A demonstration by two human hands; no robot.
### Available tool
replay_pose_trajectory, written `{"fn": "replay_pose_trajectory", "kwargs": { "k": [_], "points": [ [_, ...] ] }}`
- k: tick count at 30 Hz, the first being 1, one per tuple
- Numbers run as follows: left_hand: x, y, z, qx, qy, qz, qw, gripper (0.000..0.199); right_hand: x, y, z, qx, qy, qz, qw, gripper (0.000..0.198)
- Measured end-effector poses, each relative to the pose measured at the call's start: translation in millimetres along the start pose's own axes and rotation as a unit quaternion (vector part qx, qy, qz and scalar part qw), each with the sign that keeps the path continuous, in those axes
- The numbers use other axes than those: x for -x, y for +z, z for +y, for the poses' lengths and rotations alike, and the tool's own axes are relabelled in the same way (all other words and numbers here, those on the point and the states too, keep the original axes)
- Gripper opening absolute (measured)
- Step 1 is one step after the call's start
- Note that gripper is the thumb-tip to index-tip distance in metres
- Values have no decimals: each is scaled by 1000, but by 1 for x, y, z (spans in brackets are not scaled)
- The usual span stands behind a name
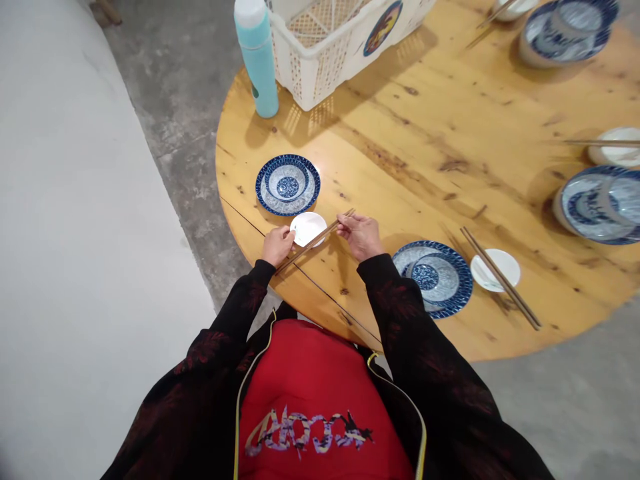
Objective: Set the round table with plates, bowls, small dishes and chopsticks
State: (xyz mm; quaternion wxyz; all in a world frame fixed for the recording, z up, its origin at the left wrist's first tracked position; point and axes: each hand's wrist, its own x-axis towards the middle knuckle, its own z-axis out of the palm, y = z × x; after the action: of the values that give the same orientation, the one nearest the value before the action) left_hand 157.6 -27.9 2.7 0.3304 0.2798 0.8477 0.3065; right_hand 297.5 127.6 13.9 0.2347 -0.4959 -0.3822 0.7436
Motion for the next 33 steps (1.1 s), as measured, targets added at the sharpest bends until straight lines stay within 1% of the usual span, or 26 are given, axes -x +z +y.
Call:
{"fn": "replay_pose_trajectory", "kwargs": {
  "k": [3,8,12,15,17,19,22,24,26,29,33],
  "points": [
    [1,1,1,-1,-5,0,1000,28,1,0,1,-8,4,3,1000,23],
    [3,5,-2,49,12,11,999,20,1,1,4,-23,5,8,1000,25],
    [3,8,-3,66,17,12,998,20,0,1,6,-20,5,3,1000,26],
    [5,4,-2,60,21,19,998,21,1,3,5,-15,3,2,1000,28],
    [12,-2,-3,51,25,39,998,19,1,4,4,-14,-1,1,1000,28],
    [25,-8,-5,44,34,45,997,19,0,5,2,-16,-4,1,1000,28],
    [49,-15,-16,48,61,24,997,20,-2,9,1,-24,-5,6,1000,25],
    [63,-16,-27,63,72,19,995,16,-5,13,2,-28,-4,8,1000,24],
    [72,-14,-38,88,64,20,994,13,-8,17,4,-31,-3,7,999,25],
    [75,-8,-51,142,33,11,989,16,-13,21,8,-34,0,9,999,26],
    [70,-2,-55,208,1,-4,978,17,-22,21,11,-36,0,13,999,26]
  ]
}}
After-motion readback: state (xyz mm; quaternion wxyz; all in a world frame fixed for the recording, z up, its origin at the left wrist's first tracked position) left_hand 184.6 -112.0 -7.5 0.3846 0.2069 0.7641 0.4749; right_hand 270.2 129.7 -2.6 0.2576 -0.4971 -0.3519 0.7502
